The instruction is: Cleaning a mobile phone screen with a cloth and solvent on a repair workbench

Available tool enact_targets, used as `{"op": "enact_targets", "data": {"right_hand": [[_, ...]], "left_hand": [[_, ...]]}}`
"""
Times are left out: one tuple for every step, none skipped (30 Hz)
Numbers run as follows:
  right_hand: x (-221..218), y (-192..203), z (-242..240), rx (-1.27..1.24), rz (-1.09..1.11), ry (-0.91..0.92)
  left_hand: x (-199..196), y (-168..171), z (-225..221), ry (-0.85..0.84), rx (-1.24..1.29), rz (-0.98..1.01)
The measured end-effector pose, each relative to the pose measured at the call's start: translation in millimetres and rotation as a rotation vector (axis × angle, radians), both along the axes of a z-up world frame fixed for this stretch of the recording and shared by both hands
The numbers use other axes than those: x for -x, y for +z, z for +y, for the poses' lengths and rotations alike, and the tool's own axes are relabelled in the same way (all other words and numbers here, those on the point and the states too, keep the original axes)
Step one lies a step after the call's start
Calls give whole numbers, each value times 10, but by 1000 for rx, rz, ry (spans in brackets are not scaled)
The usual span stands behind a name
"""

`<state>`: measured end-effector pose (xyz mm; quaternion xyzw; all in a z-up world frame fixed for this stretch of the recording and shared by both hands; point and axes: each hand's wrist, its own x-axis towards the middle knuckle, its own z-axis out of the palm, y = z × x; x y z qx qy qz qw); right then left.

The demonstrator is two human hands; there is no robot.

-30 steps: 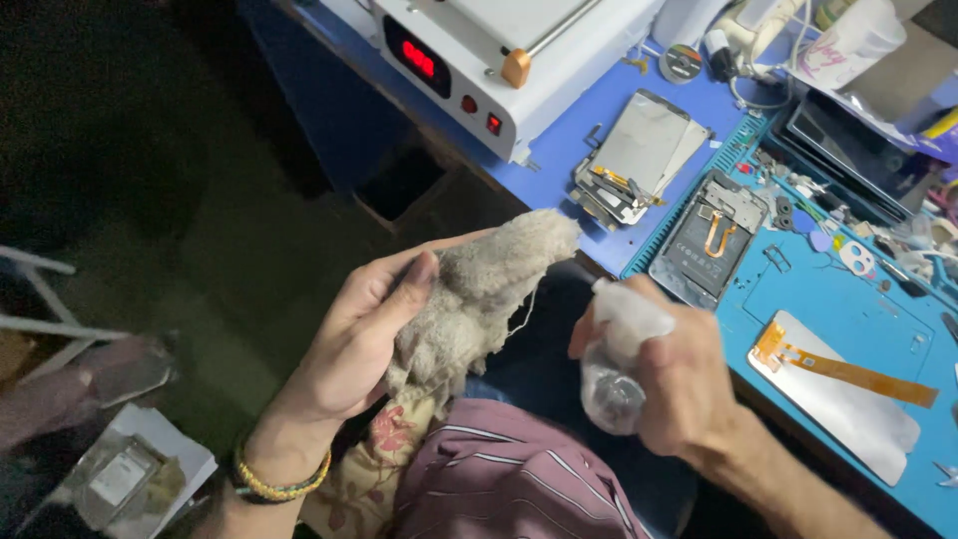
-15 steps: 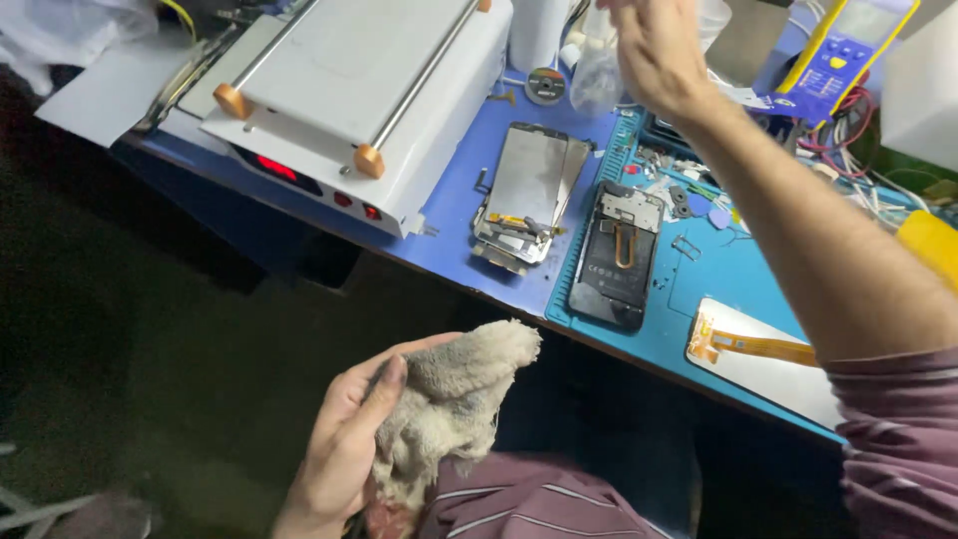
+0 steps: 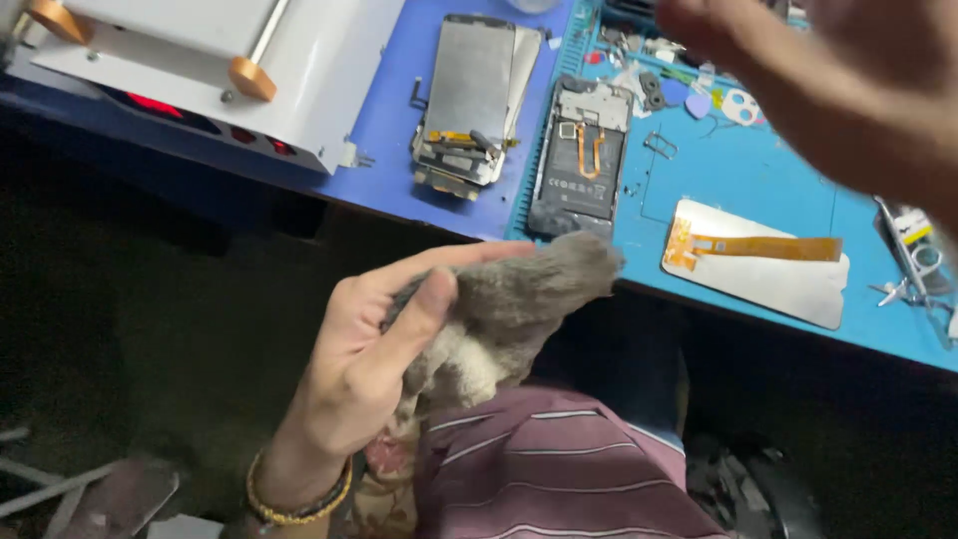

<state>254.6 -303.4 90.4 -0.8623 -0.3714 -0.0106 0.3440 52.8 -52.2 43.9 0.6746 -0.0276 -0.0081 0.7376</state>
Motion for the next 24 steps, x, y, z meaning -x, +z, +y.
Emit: {"op": "enact_targets", "data": {"right_hand": [[450,28,-57,-94,23,19],[663,115,-42,-98,31,9],[881,214,-41,-25,150,121],[1095,320,-40,46,270,231],[1164,193,-143,40,269,214],[1233,65,-246,-5,400,137],[1311,-71,-348,-49,534,56],[1370,-198,-476,-56,536,37],[1439,-327,-606,-130,611,-88],[1507,-455,-734,-207,683,-213],[1565,-610,-860,-213,685,-229],[1618,-764,-986,-301,743,-261],[1677,-912,-1124,-388,798,-298],[1736,-996,-1184,-394,797,-320],[1780,-1081,-1239,-539,821,-193],[1819,-1166,-1287,-682,839,-63],[1874,-1263,-1354,-691,840,-74],[1926,-1360,-1414,-754,735,-99],[1975,-1458,-1473,-813,627,-127],[1998,-1489,-1447,-820,626,-139],[2027,-1514,-1422,-798,521,-186],[2056,-1538,-1389,-773,416,-234],[2047,-1589,-1419,-776,420,-240],[2039,-1641,-1442,-820,397,-225]], "left_hand": [[-48,40,-35,-65,-43,21],[-70,67,-97,-75,-46,29],[-100,91,-172,-153,1,-8],[-131,120,-255,-230,49,-44],[-153,140,-323,-248,45,-45],[-177,159,-394,-305,28,-46],[-196,166,-469,-363,15,-44],[-222,125,-563,-383,15,-40],[-241,80,-661,-317,-49,-45],[-262,33,-760,-250,-112,-49],[-285,-50,-866,-267,-112,-47],[-314,-133,-974,-195,-118,-48],[-351,-219,-1096,-128,-121,-49],[-335,-373,-1220,-150,-118,-47],[-327,-530,-1340,-139,-73,-21],[-320,-686,-1453,-129,-29,6],[-264,-857,-1598,-140,-32,11],[-208,-1027,-1734,-150,-33,33],[-154,-1200,-1868,-159,-34,55],[-111,-1321,-1987,-172,-37,59],[-52,-1441,-2107,-247,7,49],[11,-1560,-2217,-323,52,40],[-33,-1610,-2262,-327,50,46],[-75,-1660,-2300,-388,-76,-128]]}}
